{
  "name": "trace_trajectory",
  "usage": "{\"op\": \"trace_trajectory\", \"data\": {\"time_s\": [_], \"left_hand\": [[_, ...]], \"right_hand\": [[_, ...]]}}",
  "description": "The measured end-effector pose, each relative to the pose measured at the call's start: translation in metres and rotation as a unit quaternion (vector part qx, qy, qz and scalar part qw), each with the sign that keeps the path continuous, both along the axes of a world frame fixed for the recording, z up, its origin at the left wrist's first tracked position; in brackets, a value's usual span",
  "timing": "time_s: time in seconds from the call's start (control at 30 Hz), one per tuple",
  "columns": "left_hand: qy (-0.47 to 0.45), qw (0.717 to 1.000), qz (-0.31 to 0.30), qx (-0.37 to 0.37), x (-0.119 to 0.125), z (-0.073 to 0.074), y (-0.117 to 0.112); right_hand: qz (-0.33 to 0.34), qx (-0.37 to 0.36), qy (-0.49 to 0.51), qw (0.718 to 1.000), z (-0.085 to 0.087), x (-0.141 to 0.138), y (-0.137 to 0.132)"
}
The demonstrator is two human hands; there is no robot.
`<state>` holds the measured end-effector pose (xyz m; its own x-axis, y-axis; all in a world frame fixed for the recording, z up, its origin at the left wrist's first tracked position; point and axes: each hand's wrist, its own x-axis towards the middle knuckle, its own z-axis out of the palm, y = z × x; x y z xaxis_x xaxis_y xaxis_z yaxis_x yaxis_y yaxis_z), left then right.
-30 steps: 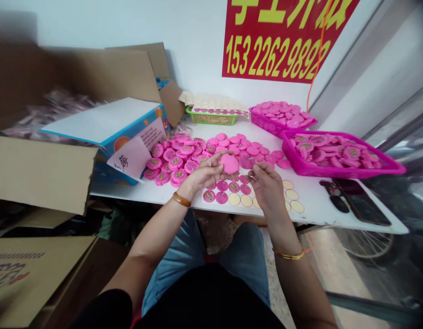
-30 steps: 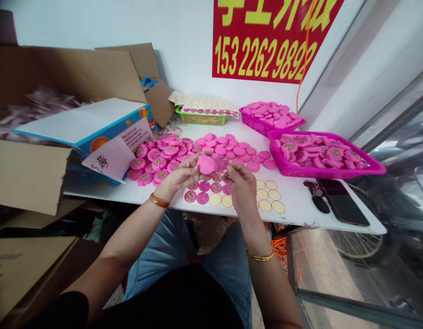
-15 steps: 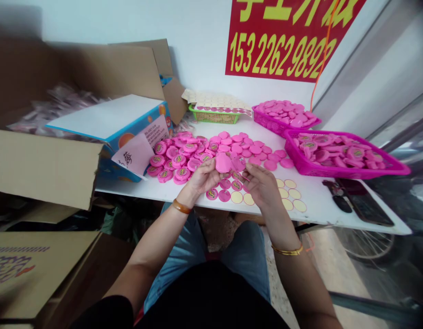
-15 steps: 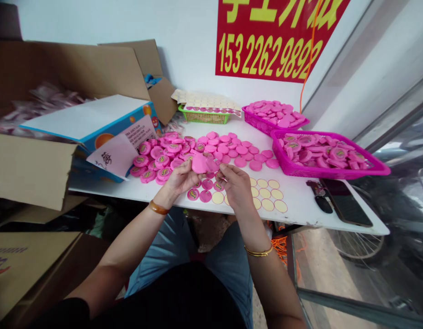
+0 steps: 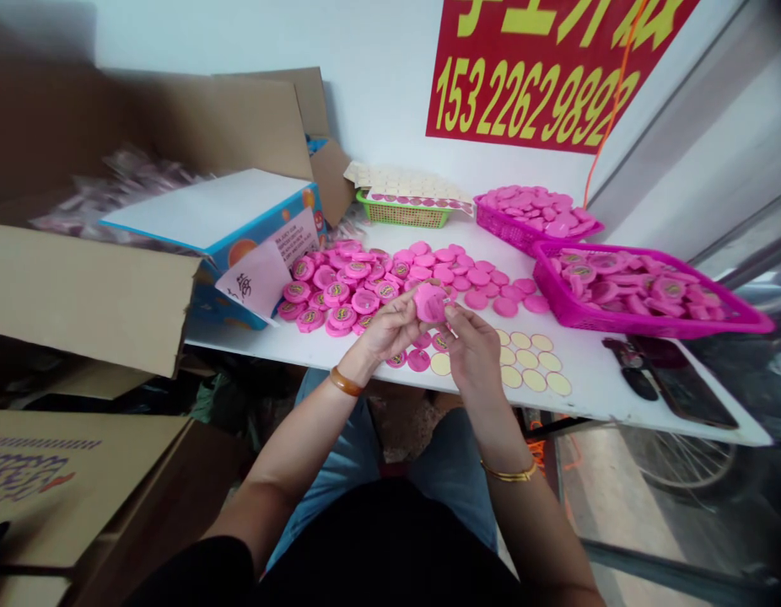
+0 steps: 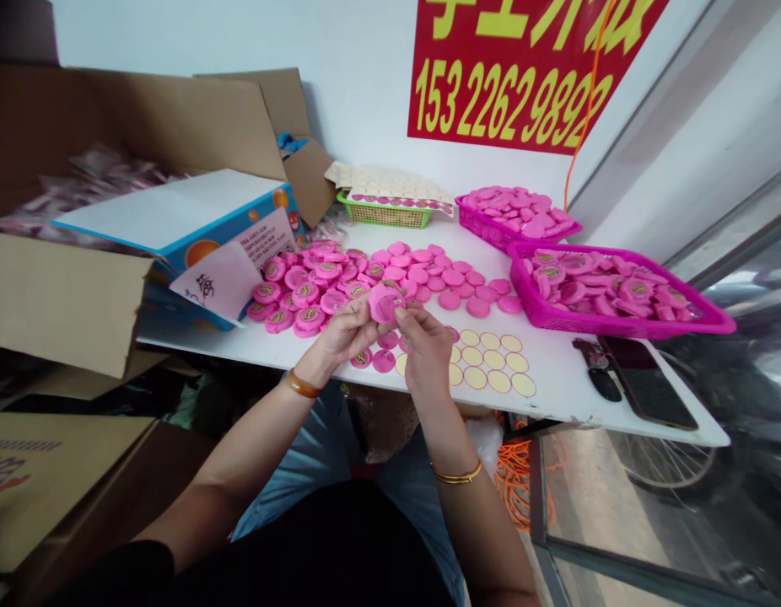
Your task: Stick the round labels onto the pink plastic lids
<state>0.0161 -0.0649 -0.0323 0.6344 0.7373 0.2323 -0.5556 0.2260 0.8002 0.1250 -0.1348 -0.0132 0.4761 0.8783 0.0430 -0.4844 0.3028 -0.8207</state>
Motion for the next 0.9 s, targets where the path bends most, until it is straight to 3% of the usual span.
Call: {"op": "trace_trajectory", "data": {"time_s": [0.7, 0.9], "left_hand": [[-0.022, 1.000, -0.001, 0.002, 0.003, -0.002, -0.008], [-0.040, 0.999, 0.001, -0.033, 0.004, 0.000, -0.011]], "right_hand": [[-0.091, 0.025, -0.029, 0.995, -0.011, -0.006, 0.003], [-0.127, 0.028, -0.062, 0.990, -0.015, -0.006, 0.004]]}}
